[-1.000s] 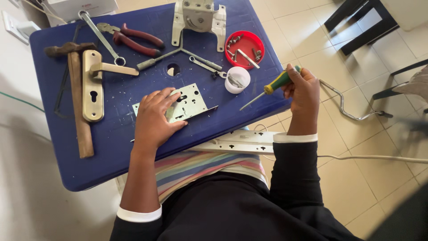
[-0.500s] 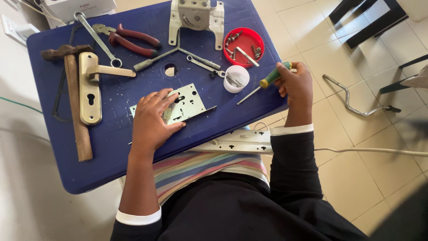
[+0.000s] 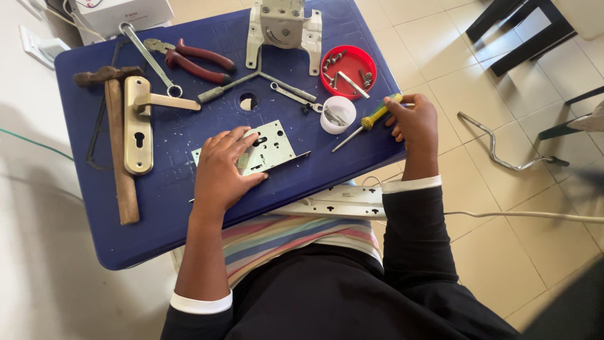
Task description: The person picks up a metal door lock mechanism from a table and uses a screwdriver to tighten a screw on its side before placing a small component into the internal mechanism.
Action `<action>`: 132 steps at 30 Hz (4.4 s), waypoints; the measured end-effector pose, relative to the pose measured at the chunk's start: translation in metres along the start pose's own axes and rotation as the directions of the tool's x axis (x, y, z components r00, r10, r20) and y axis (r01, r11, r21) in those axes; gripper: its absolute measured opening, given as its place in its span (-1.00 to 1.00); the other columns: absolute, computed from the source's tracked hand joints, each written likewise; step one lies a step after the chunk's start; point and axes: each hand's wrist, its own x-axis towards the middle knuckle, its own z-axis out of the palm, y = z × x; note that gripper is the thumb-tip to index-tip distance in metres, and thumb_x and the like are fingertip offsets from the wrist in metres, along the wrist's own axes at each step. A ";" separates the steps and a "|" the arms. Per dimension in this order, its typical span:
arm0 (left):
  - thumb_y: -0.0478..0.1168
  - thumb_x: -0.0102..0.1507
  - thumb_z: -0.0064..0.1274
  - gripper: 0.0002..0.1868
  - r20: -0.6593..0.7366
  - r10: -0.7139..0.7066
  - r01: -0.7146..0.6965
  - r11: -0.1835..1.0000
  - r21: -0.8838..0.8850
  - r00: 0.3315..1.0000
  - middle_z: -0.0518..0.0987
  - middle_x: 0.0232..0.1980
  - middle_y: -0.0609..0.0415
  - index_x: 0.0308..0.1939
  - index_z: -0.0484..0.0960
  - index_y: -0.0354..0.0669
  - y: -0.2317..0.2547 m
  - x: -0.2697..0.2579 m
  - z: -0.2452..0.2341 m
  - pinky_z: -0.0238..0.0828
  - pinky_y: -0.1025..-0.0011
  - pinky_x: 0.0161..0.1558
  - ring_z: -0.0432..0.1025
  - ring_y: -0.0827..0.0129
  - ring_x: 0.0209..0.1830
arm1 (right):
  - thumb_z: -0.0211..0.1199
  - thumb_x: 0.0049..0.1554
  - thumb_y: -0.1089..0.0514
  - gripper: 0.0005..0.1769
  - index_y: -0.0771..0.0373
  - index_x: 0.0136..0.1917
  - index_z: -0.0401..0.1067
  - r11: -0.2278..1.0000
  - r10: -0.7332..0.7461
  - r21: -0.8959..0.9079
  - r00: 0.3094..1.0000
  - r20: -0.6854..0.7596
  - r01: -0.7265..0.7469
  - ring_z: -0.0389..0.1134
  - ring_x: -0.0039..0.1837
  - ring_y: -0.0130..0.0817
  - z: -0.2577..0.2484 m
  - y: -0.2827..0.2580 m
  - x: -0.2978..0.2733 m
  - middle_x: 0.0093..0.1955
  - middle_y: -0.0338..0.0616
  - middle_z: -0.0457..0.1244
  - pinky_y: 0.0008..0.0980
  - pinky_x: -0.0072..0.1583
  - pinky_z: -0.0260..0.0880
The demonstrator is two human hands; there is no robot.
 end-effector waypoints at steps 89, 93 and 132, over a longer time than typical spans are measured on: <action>-0.15 -0.22 0.47 -0.17 0.007 0.012 -0.012 1.000 -0.007 1.000 0.56 0.30 0.05 0.18 0.65 -0.10 0.004 0.003 -0.003 0.19 0.19 0.32 0.37 0.11 0.29 | 0.57 -0.19 0.10 -0.46 0.25 0.07 0.53 0.549 -0.382 -0.480 0.716 0.584 0.684 0.12 0.51 -0.02 0.051 -0.059 -0.051 0.54 -0.07 0.12 -0.15 0.41 0.17; -0.16 -0.21 0.47 -0.17 0.003 0.023 -0.023 1.000 -0.004 1.000 0.56 0.30 0.06 0.18 0.65 -0.11 0.003 0.002 -0.003 0.19 0.19 0.32 0.38 0.12 0.29 | 0.59 -0.17 0.13 -0.59 0.29 -0.12 0.48 0.600 -0.355 -0.502 0.769 0.531 0.623 0.17 0.51 -0.07 0.053 -0.057 -0.050 0.50 -0.11 0.16 -0.23 0.39 0.24; -0.10 -0.20 0.47 -0.15 0.016 0.022 -0.022 1.000 0.019 1.000 0.53 0.32 0.04 0.20 0.64 -0.10 -0.001 0.001 0.000 0.16 0.18 0.34 0.35 0.10 0.31 | 0.42 -0.14 0.16 -0.92 -0.05 -0.33 0.64 0.372 -0.649 -0.602 0.661 0.376 0.707 0.30 0.30 -0.12 0.079 -0.023 -0.013 0.05 -0.38 0.39 0.01 0.19 0.23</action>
